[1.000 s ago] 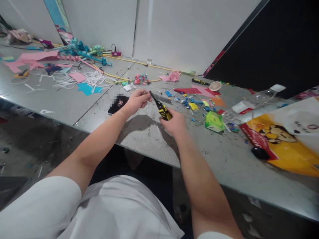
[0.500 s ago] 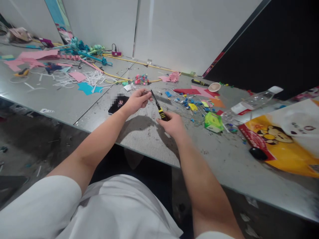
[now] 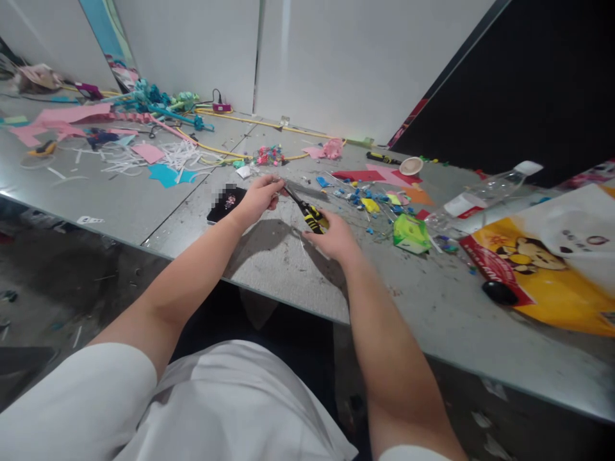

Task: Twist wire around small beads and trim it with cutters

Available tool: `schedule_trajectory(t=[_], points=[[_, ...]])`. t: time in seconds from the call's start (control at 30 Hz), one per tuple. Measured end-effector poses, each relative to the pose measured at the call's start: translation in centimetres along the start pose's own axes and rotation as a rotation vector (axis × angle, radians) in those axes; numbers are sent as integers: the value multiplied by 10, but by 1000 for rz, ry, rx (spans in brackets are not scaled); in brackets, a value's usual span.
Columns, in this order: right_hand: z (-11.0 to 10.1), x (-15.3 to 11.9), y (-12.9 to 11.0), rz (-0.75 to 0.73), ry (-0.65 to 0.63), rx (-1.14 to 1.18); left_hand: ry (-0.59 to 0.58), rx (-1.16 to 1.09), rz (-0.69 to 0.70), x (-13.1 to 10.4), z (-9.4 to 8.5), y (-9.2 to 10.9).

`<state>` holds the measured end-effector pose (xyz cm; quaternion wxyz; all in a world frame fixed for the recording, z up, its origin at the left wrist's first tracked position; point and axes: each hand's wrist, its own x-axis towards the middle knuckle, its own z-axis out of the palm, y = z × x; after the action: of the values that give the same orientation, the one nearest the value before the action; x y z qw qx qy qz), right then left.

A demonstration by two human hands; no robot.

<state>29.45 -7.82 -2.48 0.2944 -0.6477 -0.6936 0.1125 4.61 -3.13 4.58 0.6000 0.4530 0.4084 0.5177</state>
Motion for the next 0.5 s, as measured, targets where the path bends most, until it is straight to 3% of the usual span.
schedule_trajectory(t=[0.1,0.2,0.37,0.5], points=[[-4,3,5,-24,51,-64,46,-40,-1,2,-3,0],[-9,3,2,80,29,-199,64,-47,-33,2,-4,1],[-16,0,-14,347,-136,-406,-48,11,-99,-8,-2,2],[-14,-1,-20,386,-132,-366,-146,66,-128,-14,-2,-4]])
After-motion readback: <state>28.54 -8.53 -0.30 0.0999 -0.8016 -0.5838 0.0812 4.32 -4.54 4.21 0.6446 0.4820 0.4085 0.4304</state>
